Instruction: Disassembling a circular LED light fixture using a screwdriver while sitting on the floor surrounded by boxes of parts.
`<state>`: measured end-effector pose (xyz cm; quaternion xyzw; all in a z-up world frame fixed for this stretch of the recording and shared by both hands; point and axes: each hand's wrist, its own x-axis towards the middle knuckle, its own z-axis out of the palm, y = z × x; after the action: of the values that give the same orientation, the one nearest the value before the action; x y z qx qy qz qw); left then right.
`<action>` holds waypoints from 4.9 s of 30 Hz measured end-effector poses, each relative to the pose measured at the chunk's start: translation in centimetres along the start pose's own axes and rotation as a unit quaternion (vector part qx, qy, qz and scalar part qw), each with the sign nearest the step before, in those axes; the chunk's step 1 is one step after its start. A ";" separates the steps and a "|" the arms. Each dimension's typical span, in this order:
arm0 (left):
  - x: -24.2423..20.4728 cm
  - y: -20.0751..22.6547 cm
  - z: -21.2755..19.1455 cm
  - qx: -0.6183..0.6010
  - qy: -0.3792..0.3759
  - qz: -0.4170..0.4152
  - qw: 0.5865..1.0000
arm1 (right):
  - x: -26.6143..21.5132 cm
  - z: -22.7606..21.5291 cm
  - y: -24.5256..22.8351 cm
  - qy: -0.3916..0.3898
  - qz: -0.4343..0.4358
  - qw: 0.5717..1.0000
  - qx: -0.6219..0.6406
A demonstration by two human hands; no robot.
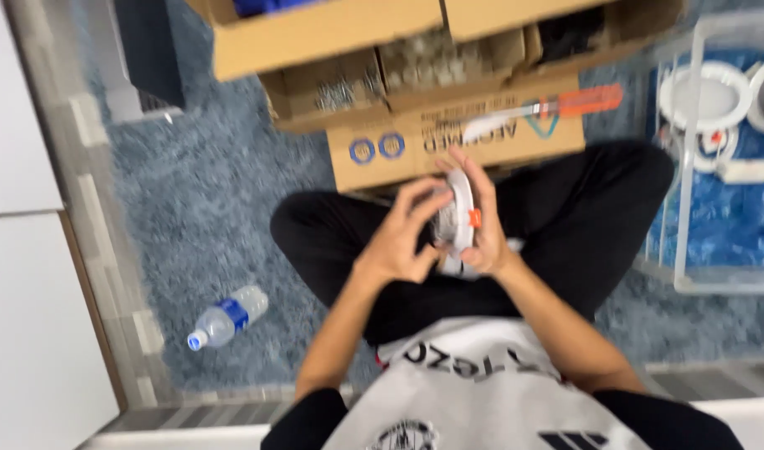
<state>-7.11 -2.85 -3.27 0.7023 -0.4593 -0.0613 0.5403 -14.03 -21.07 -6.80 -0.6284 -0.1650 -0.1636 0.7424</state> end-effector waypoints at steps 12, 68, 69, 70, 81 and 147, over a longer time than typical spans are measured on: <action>-0.5 -5.9 5.4 0.227 0.181 0.084 0.953 | -0.2 3.1 1.2 0.099 0.092 0.989 -0.059; -0.2 -0.8 -0.4 -0.555 0.388 -0.272 0.684 | 6.4 2.0 2.7 0.323 0.195 0.877 0.297; -0.7 -1.0 -0.3 -0.553 0.391 -0.276 0.682 | 6.0 2.3 2.7 0.324 0.200 0.875 0.299; -1.1 -1.2 -0.3 -0.570 0.380 -0.262 0.680 | 5.7 2.4 2.7 0.302 0.189 0.884 0.304; -2.0 -0.3 -0.2 -0.628 0.334 -0.208 0.671 | 1.5 -2.6 -0.4 0.189 0.107 0.976 -0.013; 0.4 3.9 3.1 -0.544 0.180 -0.182 0.799 | 0.7 -9.4 -17.1 0.050 -0.202 0.941 -0.268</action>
<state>-10.92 -5.33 -1.18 0.3622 -0.1089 -0.2703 0.8854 -20.74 -33.01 7.07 -0.7484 -0.2012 -0.3792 0.5056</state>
